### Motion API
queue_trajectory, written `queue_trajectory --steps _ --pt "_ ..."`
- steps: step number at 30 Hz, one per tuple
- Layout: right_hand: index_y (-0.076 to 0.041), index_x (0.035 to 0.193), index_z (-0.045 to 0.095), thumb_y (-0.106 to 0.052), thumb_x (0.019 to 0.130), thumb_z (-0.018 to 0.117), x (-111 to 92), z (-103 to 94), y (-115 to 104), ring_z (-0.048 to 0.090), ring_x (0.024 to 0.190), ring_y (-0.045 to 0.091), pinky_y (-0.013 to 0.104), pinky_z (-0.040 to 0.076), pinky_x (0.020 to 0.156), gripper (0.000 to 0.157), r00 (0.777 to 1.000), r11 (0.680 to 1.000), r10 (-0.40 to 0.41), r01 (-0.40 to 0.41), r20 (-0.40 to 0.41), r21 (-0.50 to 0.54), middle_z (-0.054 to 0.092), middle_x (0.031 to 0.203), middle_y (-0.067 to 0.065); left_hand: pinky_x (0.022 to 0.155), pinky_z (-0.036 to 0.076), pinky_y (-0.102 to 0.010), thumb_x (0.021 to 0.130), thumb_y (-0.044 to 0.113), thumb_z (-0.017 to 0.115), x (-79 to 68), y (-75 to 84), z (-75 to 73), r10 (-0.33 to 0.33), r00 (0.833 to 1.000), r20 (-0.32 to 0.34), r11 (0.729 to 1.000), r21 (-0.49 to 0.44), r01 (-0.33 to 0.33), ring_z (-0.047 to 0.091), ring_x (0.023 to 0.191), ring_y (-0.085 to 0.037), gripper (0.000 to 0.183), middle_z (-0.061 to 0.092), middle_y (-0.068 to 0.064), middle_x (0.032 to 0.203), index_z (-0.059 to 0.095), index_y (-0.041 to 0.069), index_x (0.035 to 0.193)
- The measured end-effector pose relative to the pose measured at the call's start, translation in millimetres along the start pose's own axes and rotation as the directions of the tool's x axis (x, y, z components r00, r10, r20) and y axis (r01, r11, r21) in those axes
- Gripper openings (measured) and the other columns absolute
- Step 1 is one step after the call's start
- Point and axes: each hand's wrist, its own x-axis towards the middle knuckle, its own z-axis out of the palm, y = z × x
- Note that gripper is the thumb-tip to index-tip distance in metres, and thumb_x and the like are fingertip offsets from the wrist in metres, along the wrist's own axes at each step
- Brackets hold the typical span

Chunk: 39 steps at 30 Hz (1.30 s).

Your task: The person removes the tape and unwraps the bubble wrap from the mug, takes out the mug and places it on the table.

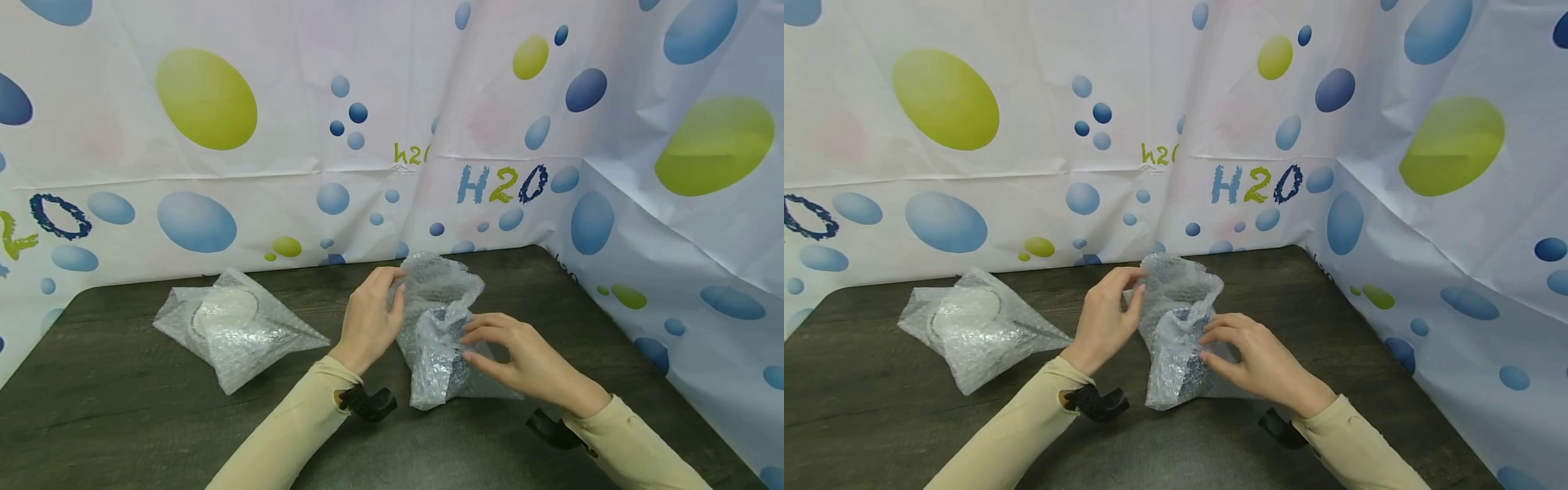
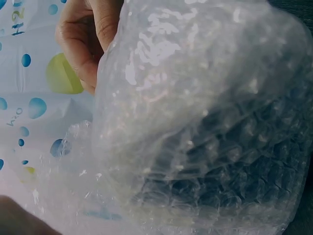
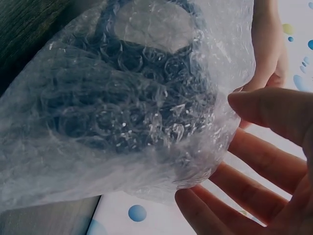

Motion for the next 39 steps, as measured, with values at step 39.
queue_trajectory --steps 39 --pt "-0.008 0.1 0.068 0.0 0.087 0.066 -3 -2.2 8 0.068 0.086 0.019 0.022 0.056 0.067 0.015 0.983 0.997 0.051 -0.041 -0.174 0.061 0.069 0.101 0.006 0.102 0.043 -0.044 0.083 0.056 0.066 -23.5 26.1 -6.8 -0.184 0.753 0.632 0.97 -0.009 0.245 0.047 0.129 -0.03 0.087 0.042 -0.015 0.145 0.036 0.003 0.145"
